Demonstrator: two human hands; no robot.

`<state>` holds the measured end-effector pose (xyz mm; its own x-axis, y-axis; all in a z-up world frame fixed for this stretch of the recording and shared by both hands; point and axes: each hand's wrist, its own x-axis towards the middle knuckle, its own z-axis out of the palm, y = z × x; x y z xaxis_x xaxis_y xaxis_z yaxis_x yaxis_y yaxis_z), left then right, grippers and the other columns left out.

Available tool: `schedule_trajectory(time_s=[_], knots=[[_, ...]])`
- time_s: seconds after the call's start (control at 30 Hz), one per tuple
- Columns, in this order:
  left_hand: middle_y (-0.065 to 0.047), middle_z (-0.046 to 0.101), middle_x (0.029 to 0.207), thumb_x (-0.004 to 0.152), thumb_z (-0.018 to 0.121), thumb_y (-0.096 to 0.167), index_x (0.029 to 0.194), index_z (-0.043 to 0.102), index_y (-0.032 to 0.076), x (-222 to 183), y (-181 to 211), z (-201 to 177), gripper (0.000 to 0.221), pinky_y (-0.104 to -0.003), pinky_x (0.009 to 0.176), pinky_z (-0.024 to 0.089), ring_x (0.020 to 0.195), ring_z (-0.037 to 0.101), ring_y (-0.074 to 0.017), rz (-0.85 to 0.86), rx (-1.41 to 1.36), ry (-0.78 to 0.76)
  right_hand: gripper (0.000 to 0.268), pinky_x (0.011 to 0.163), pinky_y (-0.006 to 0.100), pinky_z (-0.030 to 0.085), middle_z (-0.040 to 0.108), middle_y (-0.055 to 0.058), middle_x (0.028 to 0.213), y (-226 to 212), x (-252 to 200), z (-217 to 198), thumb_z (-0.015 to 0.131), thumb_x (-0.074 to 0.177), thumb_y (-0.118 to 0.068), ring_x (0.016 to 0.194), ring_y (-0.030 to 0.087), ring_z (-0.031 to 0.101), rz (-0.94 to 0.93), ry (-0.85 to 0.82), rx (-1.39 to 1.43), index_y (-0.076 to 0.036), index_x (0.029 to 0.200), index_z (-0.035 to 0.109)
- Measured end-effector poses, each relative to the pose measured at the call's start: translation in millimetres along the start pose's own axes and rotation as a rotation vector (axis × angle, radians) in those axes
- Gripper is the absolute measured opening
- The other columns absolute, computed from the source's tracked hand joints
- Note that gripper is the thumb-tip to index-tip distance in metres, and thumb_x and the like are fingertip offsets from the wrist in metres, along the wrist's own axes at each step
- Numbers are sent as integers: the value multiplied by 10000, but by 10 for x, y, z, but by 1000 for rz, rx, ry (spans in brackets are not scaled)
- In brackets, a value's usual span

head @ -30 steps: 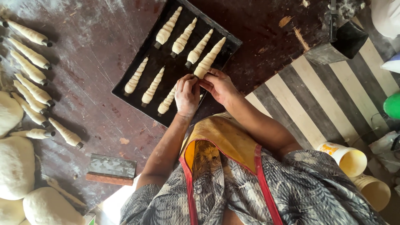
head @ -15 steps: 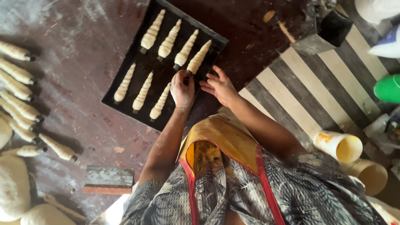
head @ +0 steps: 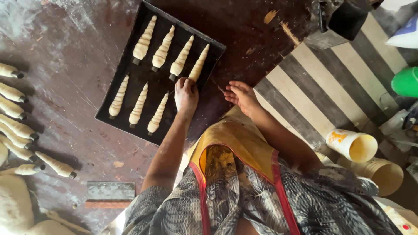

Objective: Organizing and arranging pastry dough cones onto baking trays and cleaning the workstation.

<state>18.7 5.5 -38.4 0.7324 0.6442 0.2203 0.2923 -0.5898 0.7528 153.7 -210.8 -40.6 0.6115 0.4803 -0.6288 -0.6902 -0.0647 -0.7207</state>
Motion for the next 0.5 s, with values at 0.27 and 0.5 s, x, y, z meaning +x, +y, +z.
schedule_trajectory(time_s=[0.27, 0.5], knots=[[-76, 649, 1194, 925, 719, 87, 1011, 716, 116, -68, 173, -49, 91, -440, 944, 551, 1121, 629, -325, -84, 84, 16, 296, 797, 370, 636, 685, 153, 1153, -279, 504, 15, 643, 1005, -117, 924, 218, 722, -58, -52, -137, -21, 1281, 596], [-207, 687, 1133, 830, 821, 176, 1112, 704, 22, -403, 492, -884, 341, -520, 945, 511, 1133, 615, -404, -202, 538, 349, 439, 780, 334, 641, 696, 127, 1157, -465, 935, -97, 669, 971, -136, 905, 196, 725, -54, -163, -288, 5, 1363, 529]])
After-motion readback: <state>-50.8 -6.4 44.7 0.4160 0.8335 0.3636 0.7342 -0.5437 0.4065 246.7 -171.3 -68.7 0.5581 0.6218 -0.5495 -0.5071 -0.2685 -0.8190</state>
